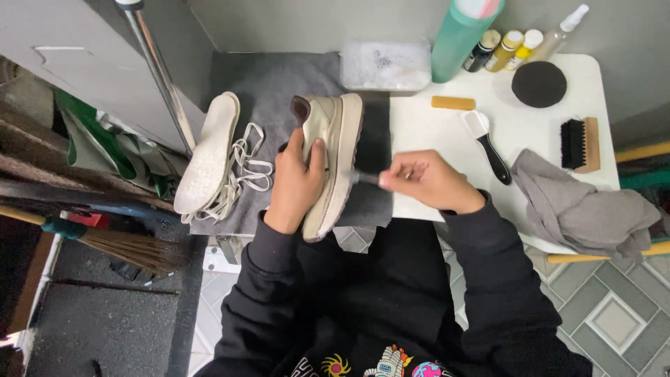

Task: The person cleans a beige sneaker by repeatedly dipping a small brush into a container of soapy water and scrubbing the shoe's sole and side panels. The person holds the shoe steady with one hand while scrubbing with the other, occasionally rotating the shoe to access different areas.

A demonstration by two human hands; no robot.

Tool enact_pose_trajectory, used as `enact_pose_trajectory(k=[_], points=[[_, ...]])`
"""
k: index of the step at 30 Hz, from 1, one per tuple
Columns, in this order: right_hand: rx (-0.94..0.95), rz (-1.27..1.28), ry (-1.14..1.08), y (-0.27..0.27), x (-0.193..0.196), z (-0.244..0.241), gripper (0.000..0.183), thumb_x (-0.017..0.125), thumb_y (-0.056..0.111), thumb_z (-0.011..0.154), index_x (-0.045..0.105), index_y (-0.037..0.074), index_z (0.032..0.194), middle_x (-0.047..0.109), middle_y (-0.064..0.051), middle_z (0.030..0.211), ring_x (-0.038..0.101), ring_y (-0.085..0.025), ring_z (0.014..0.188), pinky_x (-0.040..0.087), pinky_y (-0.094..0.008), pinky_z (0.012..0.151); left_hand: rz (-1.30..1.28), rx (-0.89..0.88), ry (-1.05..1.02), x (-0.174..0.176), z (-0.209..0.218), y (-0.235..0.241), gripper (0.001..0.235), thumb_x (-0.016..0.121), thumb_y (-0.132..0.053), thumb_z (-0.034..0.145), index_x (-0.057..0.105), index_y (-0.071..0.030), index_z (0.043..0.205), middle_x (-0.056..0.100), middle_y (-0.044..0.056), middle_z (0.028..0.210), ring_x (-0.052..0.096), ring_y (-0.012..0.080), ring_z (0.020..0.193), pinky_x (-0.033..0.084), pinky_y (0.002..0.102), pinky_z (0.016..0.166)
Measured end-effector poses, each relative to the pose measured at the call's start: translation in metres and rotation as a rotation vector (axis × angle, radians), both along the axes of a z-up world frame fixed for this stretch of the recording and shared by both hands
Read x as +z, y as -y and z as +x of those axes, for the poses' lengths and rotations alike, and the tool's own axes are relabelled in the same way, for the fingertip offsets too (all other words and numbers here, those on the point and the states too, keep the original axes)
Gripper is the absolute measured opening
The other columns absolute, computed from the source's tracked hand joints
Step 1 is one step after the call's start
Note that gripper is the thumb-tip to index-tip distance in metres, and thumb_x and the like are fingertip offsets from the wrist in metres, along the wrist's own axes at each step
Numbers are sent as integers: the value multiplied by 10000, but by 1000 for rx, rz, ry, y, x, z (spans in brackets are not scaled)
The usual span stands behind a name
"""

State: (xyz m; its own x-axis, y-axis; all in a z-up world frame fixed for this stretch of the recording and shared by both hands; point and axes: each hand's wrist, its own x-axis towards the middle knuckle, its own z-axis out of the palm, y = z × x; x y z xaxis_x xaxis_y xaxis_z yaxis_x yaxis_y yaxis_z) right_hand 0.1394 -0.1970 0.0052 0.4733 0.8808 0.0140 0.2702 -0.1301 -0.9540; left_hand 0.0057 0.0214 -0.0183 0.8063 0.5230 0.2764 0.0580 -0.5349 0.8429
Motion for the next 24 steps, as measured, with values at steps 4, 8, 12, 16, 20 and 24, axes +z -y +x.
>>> enact_pose_trajectory(k=[4, 8, 12, 16, 20, 24], points=[[-111, -20, 42, -2, 0, 2, 114, 700, 82, 958, 707, 24, 860, 727, -114, 692, 561, -109, 543, 456, -239, 477, -32, 4, -4, 1, -3, 3, 323, 454, -213, 1062, 598, 74, 1096, 628, 268, 692, 701, 316, 633, 509, 391, 473], [-32, 20, 28, -10, 6, 10, 116, 724, 80, 940, 681, 28, 846, 696, -51, 643, 525, -65, 518, 410, -212, 455, -14, 16, -10, 4, 3, -2, 335, 462, -224, 1056, 600, 78, 1105, 641, 299, 733, 716, 387, 698, 527, 437, 499], [75, -19, -60, -10, 7, 7, 115, 741, 45, 910, 680, 35, 812, 684, -28, 631, 531, -48, 527, 422, -178, 473, -32, 3, -11, 6, -1, 2, 347, 449, -233, 1060, 605, 73, 1111, 640, 288, 726, 713, 388, 678, 530, 445, 497], [-20, 14, -41, -9, -2, 14, 125, 722, 82, 950, 654, 42, 852, 700, -28, 687, 510, -18, 560, 425, -186, 483, -38, -2, -14, 5, -5, 3, 343, 450, -226, 1058, 601, 77, 1111, 641, 299, 736, 717, 395, 708, 532, 444, 505], [27, -15, -75, -12, 7, 16, 84, 741, 57, 926, 696, 25, 862, 718, -31, 685, 535, -37, 563, 454, -196, 497, -49, 19, -45, 10, -5, 3, 373, 453, -241, 1057, 600, 89, 1151, 669, 324, 818, 721, 449, 797, 565, 497, 576], [-73, 43, -24, -15, 0, 23, 76, 716, 75, 968, 658, 38, 935, 670, -22, 697, 502, -17, 588, 436, -181, 509, -39, 25, -35, 12, -3, 3, 374, 470, -230, 1049, 609, 103, 1145, 671, 335, 825, 718, 465, 812, 566, 511, 586]])
